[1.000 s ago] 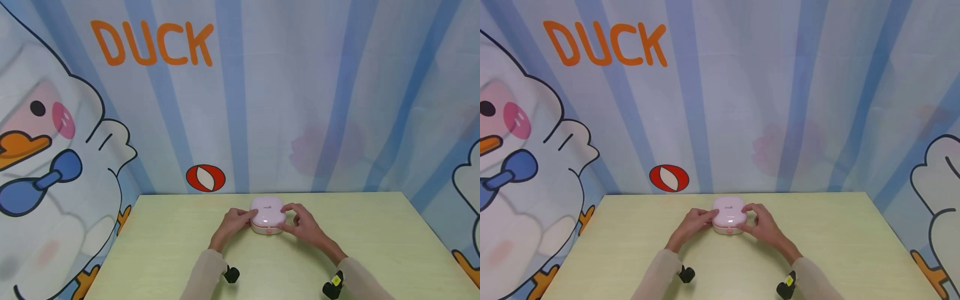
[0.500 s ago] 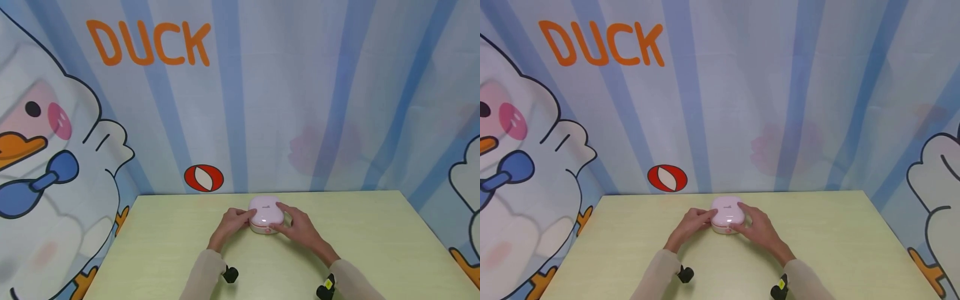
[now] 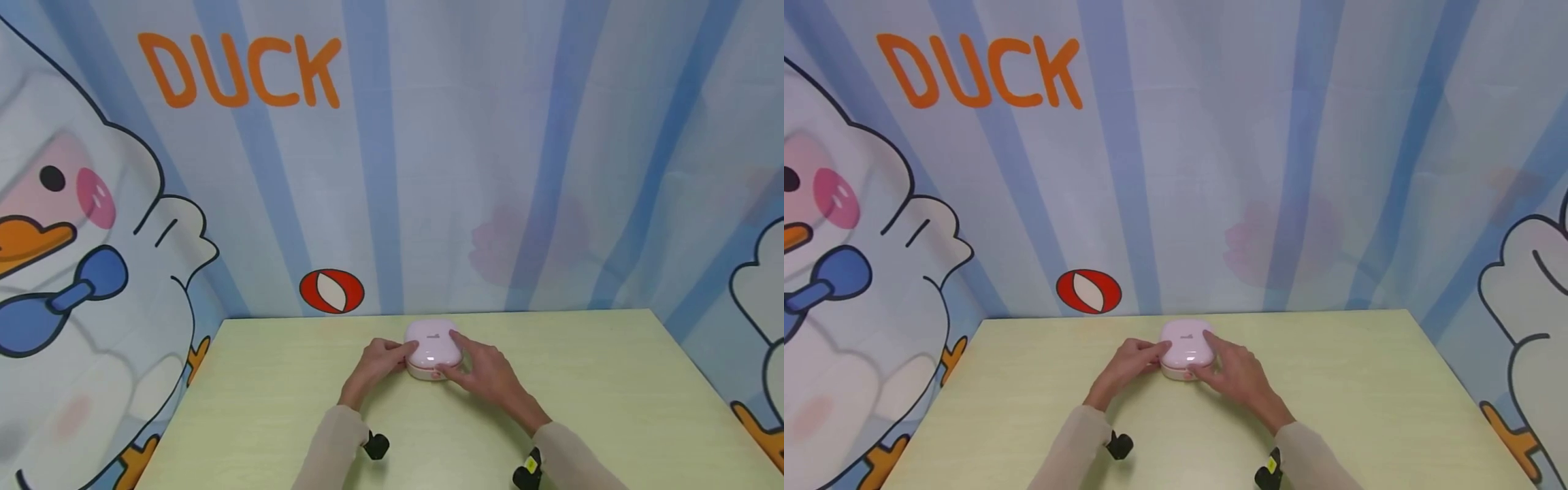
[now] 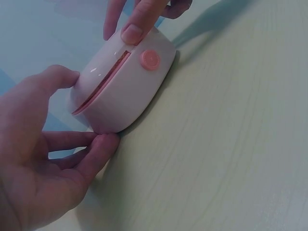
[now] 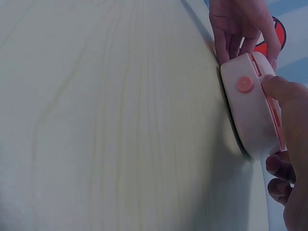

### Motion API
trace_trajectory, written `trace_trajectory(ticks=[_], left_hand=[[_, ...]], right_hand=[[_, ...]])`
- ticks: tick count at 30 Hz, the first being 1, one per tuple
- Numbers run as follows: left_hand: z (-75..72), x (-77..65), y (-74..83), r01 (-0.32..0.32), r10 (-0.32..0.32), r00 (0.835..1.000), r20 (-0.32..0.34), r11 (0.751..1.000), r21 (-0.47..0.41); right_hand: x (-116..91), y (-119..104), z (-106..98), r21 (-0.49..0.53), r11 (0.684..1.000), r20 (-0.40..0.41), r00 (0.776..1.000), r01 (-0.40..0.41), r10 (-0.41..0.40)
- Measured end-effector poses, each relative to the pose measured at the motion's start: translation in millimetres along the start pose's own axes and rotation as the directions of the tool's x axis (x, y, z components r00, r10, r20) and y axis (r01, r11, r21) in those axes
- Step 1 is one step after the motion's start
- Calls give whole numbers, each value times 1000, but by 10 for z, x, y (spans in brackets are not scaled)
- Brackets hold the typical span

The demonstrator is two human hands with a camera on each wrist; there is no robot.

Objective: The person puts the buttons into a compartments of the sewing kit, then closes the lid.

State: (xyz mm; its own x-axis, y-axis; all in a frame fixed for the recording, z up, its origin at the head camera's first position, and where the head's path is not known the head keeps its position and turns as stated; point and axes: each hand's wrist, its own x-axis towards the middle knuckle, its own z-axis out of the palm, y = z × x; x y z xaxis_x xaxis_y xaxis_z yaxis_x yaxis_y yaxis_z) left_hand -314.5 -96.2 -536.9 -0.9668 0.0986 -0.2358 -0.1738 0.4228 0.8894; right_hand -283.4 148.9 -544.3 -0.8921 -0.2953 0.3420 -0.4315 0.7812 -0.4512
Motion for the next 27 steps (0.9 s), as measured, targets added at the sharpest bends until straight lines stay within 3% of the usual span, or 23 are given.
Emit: trace_trajectory(ticks=[12,19,24,27], left_hand=[[-38,-14,-6,-4,4,1000,4,1000,10],[-4,9,-6,-4,4,1000,4,1000,2],[23,-34,-9,-38,38,999,19,999,-8],[-3,-107,-19,-87,87,996,8,995,51]], right_hand=[[-11,-96,23,-29,999,-11,999,-42,42],[-38,-51,-43,17,996,10,996,-88,88],[-120,2,-132,17,989,57,987,-148,147],[-173,4,-218,-1,994,65,992,-110,110]])
